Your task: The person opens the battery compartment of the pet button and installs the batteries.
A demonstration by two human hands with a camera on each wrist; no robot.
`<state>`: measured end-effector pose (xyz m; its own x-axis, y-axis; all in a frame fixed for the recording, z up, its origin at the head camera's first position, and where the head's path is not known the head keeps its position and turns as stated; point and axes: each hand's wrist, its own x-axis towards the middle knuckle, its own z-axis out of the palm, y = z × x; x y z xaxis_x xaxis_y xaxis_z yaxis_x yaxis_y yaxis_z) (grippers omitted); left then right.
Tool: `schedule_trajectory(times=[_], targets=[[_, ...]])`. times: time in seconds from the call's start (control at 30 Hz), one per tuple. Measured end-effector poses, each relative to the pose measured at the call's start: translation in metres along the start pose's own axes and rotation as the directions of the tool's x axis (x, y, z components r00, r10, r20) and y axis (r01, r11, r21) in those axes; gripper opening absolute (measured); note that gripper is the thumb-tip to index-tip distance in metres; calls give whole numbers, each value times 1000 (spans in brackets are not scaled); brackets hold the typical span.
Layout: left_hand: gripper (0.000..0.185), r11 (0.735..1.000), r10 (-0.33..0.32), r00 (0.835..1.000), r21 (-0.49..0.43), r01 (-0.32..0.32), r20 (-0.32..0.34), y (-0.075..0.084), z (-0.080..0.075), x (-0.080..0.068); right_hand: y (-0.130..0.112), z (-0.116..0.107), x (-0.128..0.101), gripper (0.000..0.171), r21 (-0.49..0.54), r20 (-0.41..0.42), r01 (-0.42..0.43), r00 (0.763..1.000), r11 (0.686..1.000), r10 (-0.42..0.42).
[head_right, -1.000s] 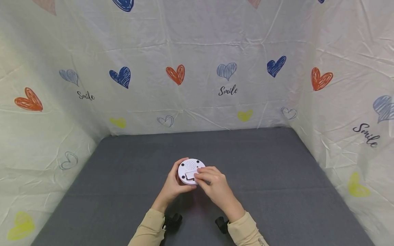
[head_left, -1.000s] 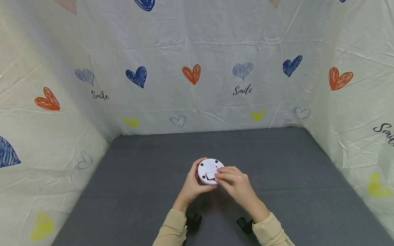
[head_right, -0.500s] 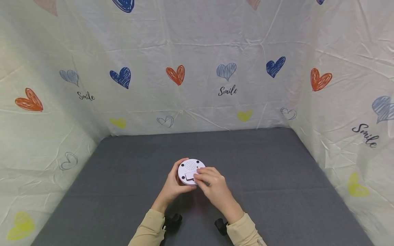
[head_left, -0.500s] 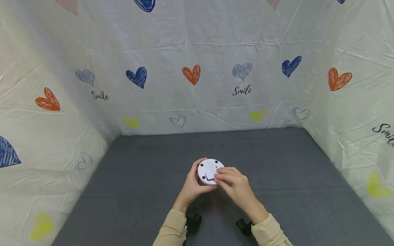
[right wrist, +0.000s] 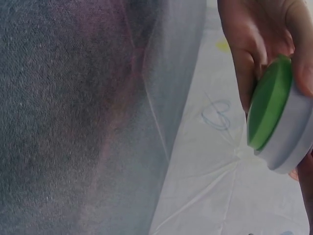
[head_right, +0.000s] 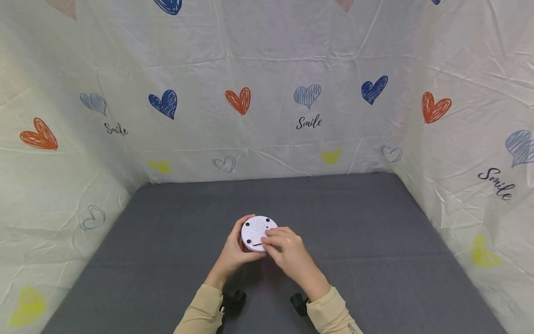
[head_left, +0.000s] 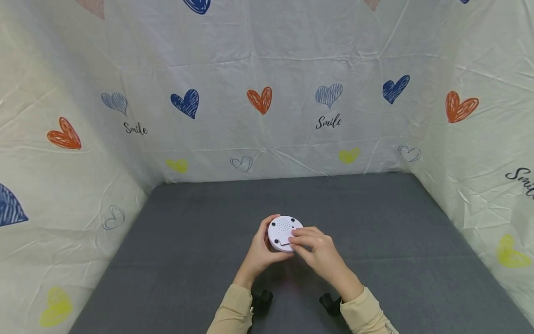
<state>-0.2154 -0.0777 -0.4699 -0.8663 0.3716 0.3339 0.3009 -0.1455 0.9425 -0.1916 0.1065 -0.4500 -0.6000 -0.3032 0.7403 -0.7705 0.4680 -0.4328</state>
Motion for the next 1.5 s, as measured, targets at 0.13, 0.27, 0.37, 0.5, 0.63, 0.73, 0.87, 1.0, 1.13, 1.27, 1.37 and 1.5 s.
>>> schedule_trajectory(times=[0.13,0.27,0.37,0.5,0.63,0.73,0.87,1.0,1.13,1.27,1.37,1.5], targets=[[91,1000,3,1000,-3,-3,0,1,0,0,0,-1,0,20,10,22,-16,1000,1000,16],[91,1000,-2,1000,-14,2,-7,2,0,0,0,-2,1,22,27,47,-30,998,999,28],[91,1000,-8,1000,-13,8,-13,1,0,0,1,-3,1,22,32,66,-29,997,999,27],[90,1000,-12,1000,-3,12,-18,1,1,-2,2,-5,1,20,39,110,-2,994,999,-2],[90,1000,-9,1000,0,9,-23,-1,2,-3,2,-9,0,20,46,176,-4,984,999,-5],[90,1000,-11,1000,4,11,-26,-1,2,-2,1,-11,0,25,36,219,-28,976,999,20],[90,1000,-24,999,0,24,-28,-2,2,-3,0,-12,0,27,35,251,-45,967,998,35],[89,999,-36,999,-16,35,-38,-4,2,-3,2,-10,-1,25,60,237,-38,971,997,23],[88,999,-37,999,-10,36,-37,-4,1,-4,10,-7,-5,25,110,190,-22,982,994,0],[87,1000,-16,1000,-2,16,-27,-3,1,-3,19,-3,-11,24,205,160,-48,987,978,15],[87,1000,0,1000,24,1,-31,-2,1,-3,21,-1,-17,24,326,185,-153,978,933,96],[82,998,3,999,60,-1,-34,2,3,-1,20,0,-21,24,442,240,-319,943,838,232]])
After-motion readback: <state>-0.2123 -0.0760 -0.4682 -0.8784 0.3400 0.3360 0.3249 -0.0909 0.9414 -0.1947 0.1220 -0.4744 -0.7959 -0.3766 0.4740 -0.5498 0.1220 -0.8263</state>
